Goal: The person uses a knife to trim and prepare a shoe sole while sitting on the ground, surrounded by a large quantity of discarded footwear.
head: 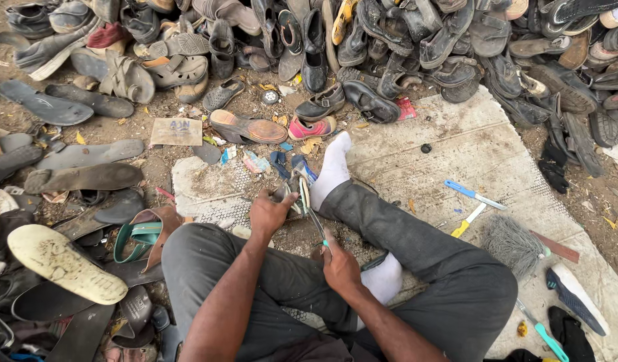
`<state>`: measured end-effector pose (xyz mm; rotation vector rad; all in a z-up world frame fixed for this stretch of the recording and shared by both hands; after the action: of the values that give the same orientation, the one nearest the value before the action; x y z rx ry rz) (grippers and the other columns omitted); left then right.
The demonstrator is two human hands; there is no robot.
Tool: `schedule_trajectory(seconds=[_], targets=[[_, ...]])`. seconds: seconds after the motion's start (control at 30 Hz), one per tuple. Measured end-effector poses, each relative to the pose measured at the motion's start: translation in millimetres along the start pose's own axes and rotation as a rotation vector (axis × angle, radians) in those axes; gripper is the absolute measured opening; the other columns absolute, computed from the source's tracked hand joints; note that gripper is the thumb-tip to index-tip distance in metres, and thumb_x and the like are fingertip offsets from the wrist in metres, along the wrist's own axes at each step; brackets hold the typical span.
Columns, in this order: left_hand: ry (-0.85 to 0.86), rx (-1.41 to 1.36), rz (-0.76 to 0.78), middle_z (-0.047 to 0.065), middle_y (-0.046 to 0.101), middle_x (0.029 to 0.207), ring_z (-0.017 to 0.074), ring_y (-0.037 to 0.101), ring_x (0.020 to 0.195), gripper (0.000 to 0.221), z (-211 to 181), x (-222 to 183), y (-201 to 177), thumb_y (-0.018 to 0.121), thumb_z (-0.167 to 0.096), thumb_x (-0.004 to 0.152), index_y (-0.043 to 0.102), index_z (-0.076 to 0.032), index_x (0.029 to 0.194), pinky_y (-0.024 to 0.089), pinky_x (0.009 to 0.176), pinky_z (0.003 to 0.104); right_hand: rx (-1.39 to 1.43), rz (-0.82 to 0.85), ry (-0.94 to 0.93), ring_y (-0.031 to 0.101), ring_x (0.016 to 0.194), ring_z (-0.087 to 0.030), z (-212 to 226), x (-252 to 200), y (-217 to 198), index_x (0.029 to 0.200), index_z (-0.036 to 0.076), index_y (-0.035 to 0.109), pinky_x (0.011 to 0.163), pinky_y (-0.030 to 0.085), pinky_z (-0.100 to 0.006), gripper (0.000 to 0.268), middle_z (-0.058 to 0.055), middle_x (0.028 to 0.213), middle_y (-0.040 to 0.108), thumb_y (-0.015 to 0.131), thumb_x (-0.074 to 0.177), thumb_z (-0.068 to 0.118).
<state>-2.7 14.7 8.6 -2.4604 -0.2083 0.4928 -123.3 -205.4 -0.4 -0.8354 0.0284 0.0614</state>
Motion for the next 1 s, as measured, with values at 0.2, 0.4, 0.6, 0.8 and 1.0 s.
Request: schedule_trajectory(seconds=[0.2,0.4,0.6,0.8,1.0], targets=[[-0.026,0.108,-0.077,0.027,0.074,0.103,0.0387,0.073,0.099,0.066,-8,-9,-4,0.075,-0.046,0.077,0.066,0.010,0.112,0.056,0.094,0.045,-0.027,0.035,0.052,0.070,0.078,-0.046,-1,-7,7,0.154,0.016,0.042,0.071,0.052,-0.056,0.055,-0.026,0.083,0.071,0.053,0.100,0.024],[-0.073,0.470,0.198,0.021,0.073,0.109,0.0314,0.074,0.099,0.051,-22,-11,-7,0.049,-0.043,0.094,0.074,-0.001,0.108,0.059,0.089,0.044,0.001,0.025,-0.074,0.068,0.083,-0.048,10,-22,-8,0.151,0.014,0.049,0.071,0.051,-0.055,0.053,-0.026,0.090,0.073,0.056,0.099,0.023],[-0.147,0.327,0.277,0.024,0.078,0.103,0.0294,0.082,0.087,0.043,16,32,32,0.048,-0.032,0.104,0.069,0.004,0.112,0.068,0.074,0.039,0.285,-0.108,0.080,0.072,0.073,-0.025,14,-51,-49,0.147,0.011,0.051,0.070,0.056,-0.037,0.050,-0.014,0.086,0.074,0.059,0.100,0.025],[-0.073,0.180,-0.014,0.022,0.077,0.088,0.0301,0.072,0.077,0.033,30,53,62,0.058,-0.027,0.099,0.073,0.002,0.093,0.054,0.066,0.039,0.344,-0.011,0.190,0.058,0.064,-0.012,24,-83,-62,0.152,0.014,0.049,0.063,0.051,-0.032,0.054,-0.005,0.069,0.061,0.057,0.100,0.024],[-0.198,-0.283,0.311,0.022,0.072,0.071,0.0252,0.067,0.046,0.040,27,27,35,0.064,-0.024,0.098,0.068,0.011,0.079,0.053,0.039,0.038,0.377,0.071,0.181,0.059,0.062,-0.013,12,-44,-31,0.146,0.009,0.054,0.062,0.050,-0.032,0.050,-0.003,0.066,0.060,0.059,0.098,0.019]])
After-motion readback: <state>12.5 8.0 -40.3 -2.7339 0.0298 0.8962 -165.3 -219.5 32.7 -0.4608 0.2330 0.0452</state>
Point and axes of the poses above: each hand's wrist, its own x-axis towards the middle knuckle, its own y-axis out of the palm, z = x × y, the point moved 6 cm from there along x, towards the middle knuckle
